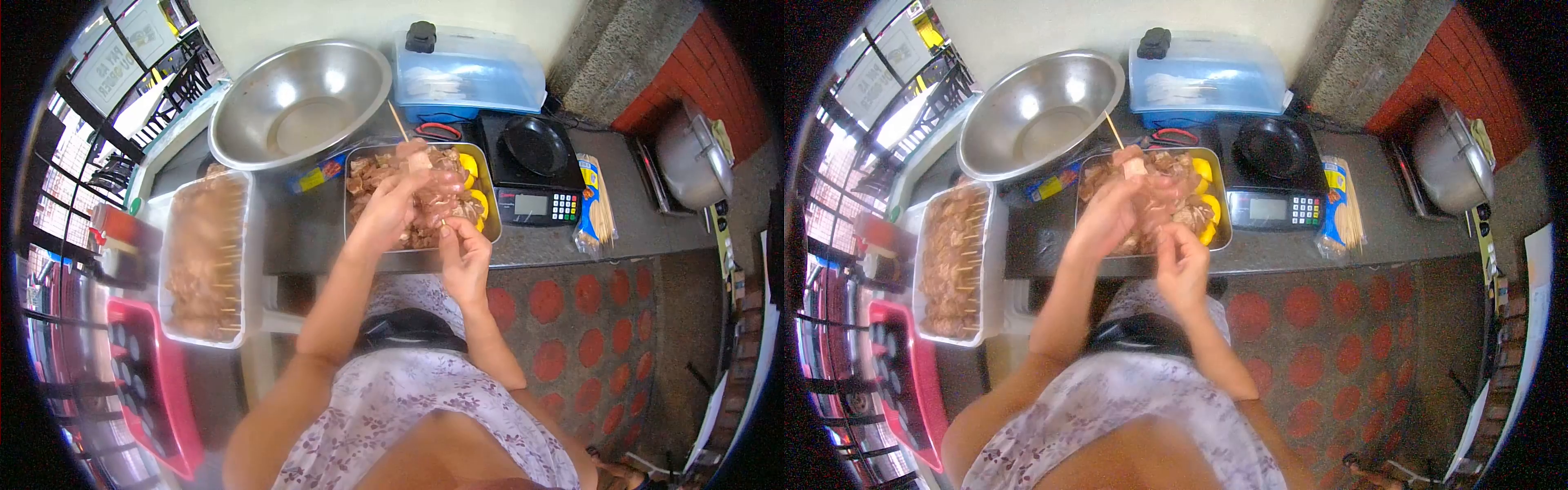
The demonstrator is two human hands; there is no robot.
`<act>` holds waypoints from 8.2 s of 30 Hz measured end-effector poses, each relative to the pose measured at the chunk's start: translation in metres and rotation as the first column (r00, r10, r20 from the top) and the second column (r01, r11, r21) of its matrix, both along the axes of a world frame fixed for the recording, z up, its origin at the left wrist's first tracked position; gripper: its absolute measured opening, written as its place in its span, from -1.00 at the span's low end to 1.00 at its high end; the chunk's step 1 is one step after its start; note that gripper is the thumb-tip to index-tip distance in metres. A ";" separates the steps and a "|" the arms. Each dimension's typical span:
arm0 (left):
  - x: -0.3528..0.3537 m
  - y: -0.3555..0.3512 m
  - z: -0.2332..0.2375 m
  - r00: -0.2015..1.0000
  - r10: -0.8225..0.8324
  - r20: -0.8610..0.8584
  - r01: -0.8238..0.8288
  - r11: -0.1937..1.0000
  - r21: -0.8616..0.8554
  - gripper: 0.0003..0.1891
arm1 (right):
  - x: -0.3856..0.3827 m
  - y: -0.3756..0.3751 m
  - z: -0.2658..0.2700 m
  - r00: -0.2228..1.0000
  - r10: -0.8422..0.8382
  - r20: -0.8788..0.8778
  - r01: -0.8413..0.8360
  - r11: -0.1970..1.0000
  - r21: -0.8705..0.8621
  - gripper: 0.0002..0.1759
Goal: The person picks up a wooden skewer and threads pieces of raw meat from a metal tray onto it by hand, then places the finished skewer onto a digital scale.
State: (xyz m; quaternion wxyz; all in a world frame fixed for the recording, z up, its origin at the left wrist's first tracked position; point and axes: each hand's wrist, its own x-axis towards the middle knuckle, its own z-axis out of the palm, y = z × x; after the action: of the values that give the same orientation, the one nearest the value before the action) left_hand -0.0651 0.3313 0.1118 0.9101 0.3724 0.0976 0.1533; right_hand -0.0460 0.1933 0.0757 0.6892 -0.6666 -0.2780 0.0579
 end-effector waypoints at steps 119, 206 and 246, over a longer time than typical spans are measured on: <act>0.011 -0.021 -0.013 0.990 0.067 0.126 -0.111 0.915 0.387 -0.54 | 0.025 -0.023 0.010 0.970 -0.075 0.233 0.123 0.973 -0.197 -0.89; 0.042 0.037 0.000 0.880 -0.385 -0.280 0.466 0.817 0.341 -0.60 | 0.021 -0.125 -0.022 0.953 -0.247 -0.175 0.216 0.960 -0.180 -0.84; 0.058 -0.017 -0.008 0.935 -0.232 0.269 -0.355 -0.570 0.741 -0.89 | 0.022 -0.130 -0.011 0.937 -0.348 0.006 0.347 0.931 -0.116 -0.83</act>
State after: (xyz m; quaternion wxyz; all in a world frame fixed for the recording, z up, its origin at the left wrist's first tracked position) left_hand -0.0066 0.3146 0.1041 0.0702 0.9326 -0.2180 0.2789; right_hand -0.0243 0.0635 0.0642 0.6510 -0.7435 -0.1467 -0.0440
